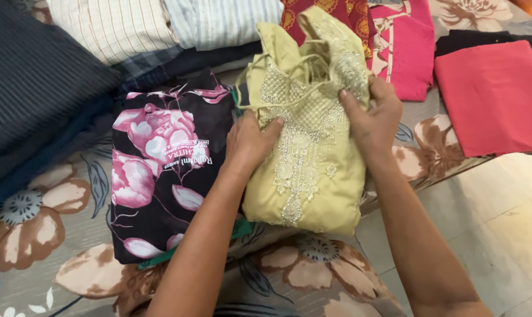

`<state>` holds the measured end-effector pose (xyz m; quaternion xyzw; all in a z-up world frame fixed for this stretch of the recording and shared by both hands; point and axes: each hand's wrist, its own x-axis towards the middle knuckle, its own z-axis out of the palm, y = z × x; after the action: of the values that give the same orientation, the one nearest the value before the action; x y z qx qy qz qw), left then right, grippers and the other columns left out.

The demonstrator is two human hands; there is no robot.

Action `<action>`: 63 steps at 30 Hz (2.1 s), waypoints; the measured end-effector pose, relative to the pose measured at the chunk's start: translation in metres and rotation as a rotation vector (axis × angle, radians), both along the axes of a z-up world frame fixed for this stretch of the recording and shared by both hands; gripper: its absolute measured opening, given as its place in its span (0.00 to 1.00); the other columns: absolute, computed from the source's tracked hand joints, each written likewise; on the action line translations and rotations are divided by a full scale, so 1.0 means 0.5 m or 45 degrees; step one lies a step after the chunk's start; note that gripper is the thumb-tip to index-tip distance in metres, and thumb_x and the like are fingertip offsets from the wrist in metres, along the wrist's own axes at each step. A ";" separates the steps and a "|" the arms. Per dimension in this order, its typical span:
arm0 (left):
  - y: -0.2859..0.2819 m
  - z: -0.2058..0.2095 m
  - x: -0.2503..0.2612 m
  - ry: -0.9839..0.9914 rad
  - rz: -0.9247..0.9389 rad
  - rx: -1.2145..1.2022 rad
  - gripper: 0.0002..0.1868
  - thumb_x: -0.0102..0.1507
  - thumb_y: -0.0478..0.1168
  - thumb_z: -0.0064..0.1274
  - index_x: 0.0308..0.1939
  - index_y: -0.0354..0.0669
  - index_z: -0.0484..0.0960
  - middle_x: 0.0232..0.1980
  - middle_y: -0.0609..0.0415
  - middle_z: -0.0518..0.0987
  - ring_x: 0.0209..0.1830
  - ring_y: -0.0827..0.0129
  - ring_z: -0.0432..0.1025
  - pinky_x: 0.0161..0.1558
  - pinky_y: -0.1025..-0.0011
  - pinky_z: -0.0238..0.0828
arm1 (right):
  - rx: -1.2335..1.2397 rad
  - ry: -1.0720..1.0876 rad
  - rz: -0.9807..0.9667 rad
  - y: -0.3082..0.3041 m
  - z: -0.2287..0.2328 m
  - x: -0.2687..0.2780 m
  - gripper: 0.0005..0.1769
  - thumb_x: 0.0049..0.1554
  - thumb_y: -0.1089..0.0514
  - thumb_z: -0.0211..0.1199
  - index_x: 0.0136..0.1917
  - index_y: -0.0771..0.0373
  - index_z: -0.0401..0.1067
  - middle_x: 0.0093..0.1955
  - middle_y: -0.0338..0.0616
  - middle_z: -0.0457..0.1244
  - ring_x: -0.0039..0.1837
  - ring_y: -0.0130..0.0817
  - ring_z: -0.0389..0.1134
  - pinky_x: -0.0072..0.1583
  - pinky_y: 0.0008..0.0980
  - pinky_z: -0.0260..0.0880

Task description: The person folds multiple pieces of clothing including tops and pants on a bed and places them into an open duffel bag.

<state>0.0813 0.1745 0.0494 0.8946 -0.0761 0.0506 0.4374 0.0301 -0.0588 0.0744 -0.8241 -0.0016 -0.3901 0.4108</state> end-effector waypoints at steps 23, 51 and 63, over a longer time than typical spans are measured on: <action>-0.073 0.015 -0.009 0.042 -0.017 -0.079 0.33 0.50 0.53 0.65 0.52 0.35 0.76 0.50 0.34 0.82 0.52 0.42 0.76 0.55 0.55 0.71 | 0.553 0.403 0.361 -0.031 -0.005 0.025 0.27 0.49 0.63 0.74 0.61 0.69 0.72 0.52 0.46 0.72 0.49 0.31 0.74 0.52 0.31 0.75; 0.188 0.133 -0.010 -0.157 -0.231 0.937 0.39 0.65 0.65 0.43 0.73 0.46 0.63 0.72 0.35 0.62 0.74 0.43 0.54 0.67 0.34 0.44 | 0.568 0.492 0.516 0.111 -0.089 -0.047 0.35 0.58 0.51 0.68 0.72 0.68 0.62 0.65 0.50 0.67 0.64 0.34 0.68 0.65 0.33 0.68; 0.204 0.063 -0.099 -0.697 -0.048 0.586 0.36 0.68 0.60 0.46 0.73 0.42 0.70 0.76 0.32 0.62 0.77 0.40 0.55 0.73 0.37 0.38 | 0.702 0.748 0.621 0.078 0.009 0.088 0.32 0.56 0.44 0.67 0.66 0.66 0.71 0.58 0.44 0.70 0.56 0.28 0.71 0.58 0.32 0.71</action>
<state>0.0317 0.2765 0.0809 0.9214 -0.2165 0.2618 0.1885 0.0740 -0.0196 0.0790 -0.7352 0.0248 -0.0183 0.6772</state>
